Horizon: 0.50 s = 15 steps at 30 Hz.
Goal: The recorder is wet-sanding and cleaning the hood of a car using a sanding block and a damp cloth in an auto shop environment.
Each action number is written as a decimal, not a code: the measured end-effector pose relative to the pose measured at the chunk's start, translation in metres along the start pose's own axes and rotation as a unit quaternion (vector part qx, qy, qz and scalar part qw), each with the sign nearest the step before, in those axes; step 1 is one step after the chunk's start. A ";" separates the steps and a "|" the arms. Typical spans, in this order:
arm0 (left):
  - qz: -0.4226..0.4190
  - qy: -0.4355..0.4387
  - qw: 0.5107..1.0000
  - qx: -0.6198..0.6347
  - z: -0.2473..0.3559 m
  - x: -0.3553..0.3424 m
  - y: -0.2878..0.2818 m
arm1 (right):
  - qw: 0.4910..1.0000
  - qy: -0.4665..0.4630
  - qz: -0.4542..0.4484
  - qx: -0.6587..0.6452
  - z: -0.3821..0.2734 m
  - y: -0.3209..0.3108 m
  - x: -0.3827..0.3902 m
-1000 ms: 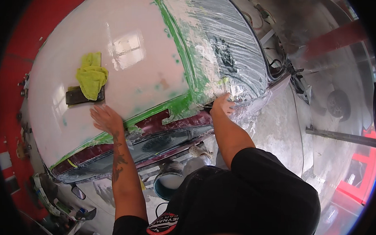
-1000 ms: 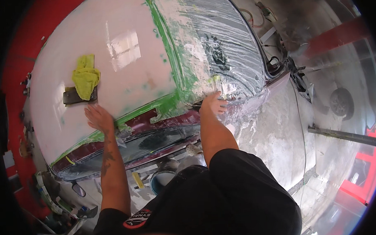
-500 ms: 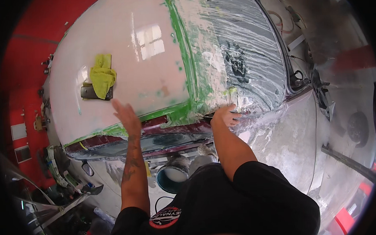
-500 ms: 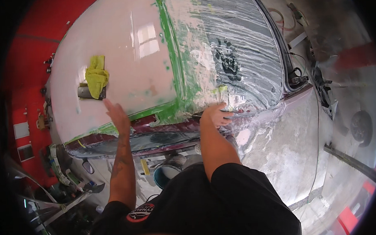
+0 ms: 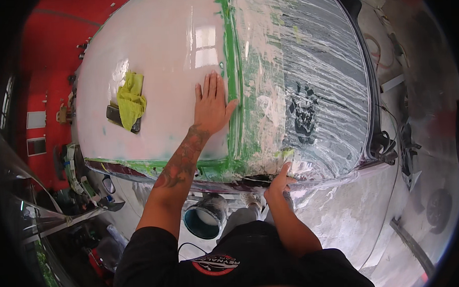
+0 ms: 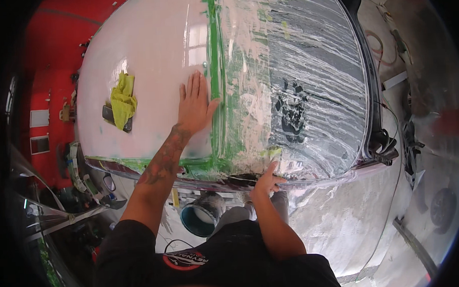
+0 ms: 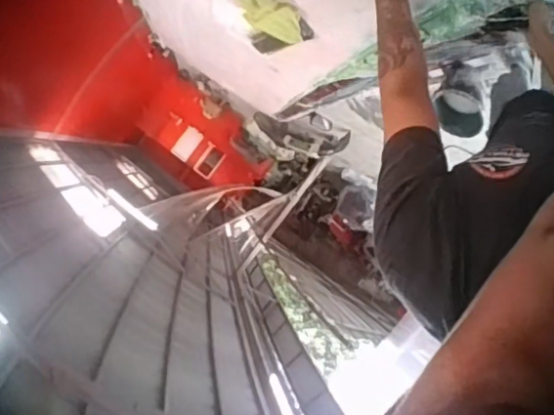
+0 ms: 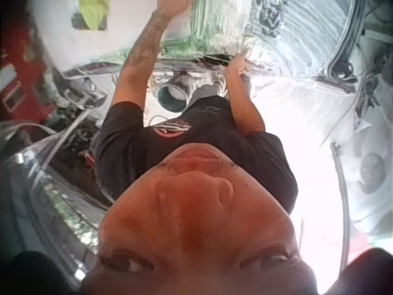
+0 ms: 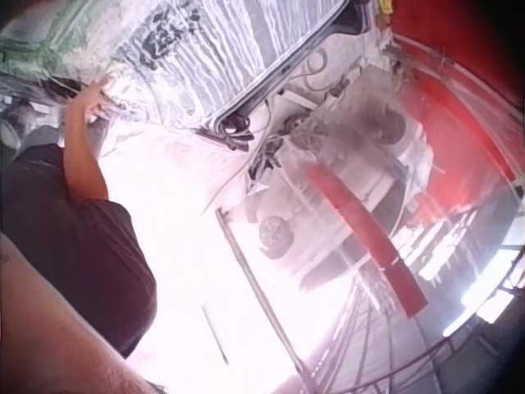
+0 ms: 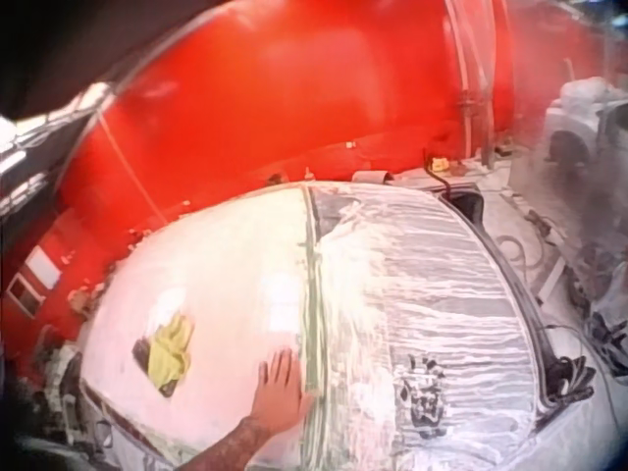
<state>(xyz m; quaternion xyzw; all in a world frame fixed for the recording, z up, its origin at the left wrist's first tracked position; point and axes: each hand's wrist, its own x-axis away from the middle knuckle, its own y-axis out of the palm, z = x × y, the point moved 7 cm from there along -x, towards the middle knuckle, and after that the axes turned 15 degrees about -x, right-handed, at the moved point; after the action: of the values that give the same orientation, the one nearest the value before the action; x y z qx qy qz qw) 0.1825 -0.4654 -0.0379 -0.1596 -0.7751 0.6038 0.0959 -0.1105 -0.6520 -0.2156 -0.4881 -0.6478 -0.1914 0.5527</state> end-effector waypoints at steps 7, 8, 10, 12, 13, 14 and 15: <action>0.005 -0.034 0.999 -0.026 -0.038 -0.124 0.005 | 0.986 0.050 -0.155 -0.038 -0.007 0.008 0.024; 0.010 -0.045 0.999 -0.023 -0.043 -0.143 0.006 | 0.986 0.050 -0.156 -0.038 -0.005 0.008 0.022; 0.010 -0.059 0.998 -0.024 -0.059 -0.179 0.011 | 0.987 0.031 -0.152 -0.048 -0.005 0.007 0.017; 0.006 -0.082 0.996 -0.025 -0.070 -0.218 0.016 | 0.989 0.025 -0.144 -0.028 0.007 -0.002 -0.005; 0.008 -0.081 0.996 -0.025 -0.078 -0.236 0.019 | 0.990 0.022 -0.137 -0.006 0.013 -0.005 -0.014; 0.010 -0.094 0.995 -0.022 -0.089 -0.251 0.021 | 0.990 0.022 -0.138 -0.007 0.013 -0.005 -0.014; 0.012 -0.107 0.994 -0.019 -0.101 -0.267 0.023 | 0.991 0.019 -0.131 0.037 0.010 -0.006 -0.008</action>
<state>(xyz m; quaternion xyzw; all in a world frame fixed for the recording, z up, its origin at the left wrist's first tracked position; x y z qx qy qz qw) 0.4679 -0.4661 -0.0226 -0.1058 -0.7901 0.6037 0.0022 -0.1216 -0.6500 -0.2246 -0.3746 -0.7019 -0.2473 0.5531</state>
